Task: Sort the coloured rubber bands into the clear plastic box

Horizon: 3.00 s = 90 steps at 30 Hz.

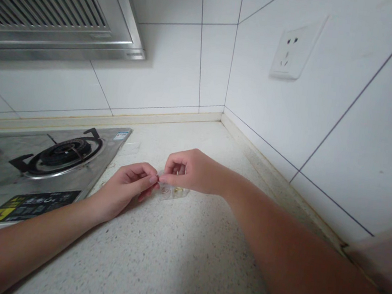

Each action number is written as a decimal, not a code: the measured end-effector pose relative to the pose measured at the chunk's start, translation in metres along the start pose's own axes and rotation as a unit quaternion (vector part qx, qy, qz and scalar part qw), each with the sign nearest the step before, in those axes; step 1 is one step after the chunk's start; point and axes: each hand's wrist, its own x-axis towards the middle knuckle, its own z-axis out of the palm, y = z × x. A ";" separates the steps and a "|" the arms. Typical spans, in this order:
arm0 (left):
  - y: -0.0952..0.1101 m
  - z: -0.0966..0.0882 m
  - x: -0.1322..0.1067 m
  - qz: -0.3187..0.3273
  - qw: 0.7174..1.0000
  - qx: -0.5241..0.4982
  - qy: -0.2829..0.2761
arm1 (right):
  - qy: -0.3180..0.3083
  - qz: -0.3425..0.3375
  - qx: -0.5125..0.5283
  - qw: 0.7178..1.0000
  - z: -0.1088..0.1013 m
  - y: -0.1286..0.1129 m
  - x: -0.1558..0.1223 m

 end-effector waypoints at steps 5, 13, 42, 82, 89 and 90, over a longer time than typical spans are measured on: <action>0.003 0.002 0.000 0.025 1.000 -0.007 0.003 | 0.007 0.006 0.000 1.000 0.001 0.000 0.000; 0.004 0.003 0.001 0.046 0.999 -0.002 0.006 | 0.007 0.003 0.006 1.000 0.001 -0.001 0.000; 0.004 0.002 0.000 0.013 1.000 0.025 0.014 | -0.008 0.006 0.012 1.000 0.001 -0.005 0.000; 0.002 -0.002 0.002 0.000 0.998 0.036 0.058 | 0.027 0.008 -0.014 0.999 0.001 -0.005 0.002; 0.002 -0.001 0.001 -0.005 0.998 0.045 0.054 | 0.036 0.014 -0.022 0.999 0.002 -0.003 0.002; 0.002 -0.001 0.001 -0.007 0.997 0.046 0.055 | 0.037 0.013 -0.023 0.999 0.002 -0.003 0.002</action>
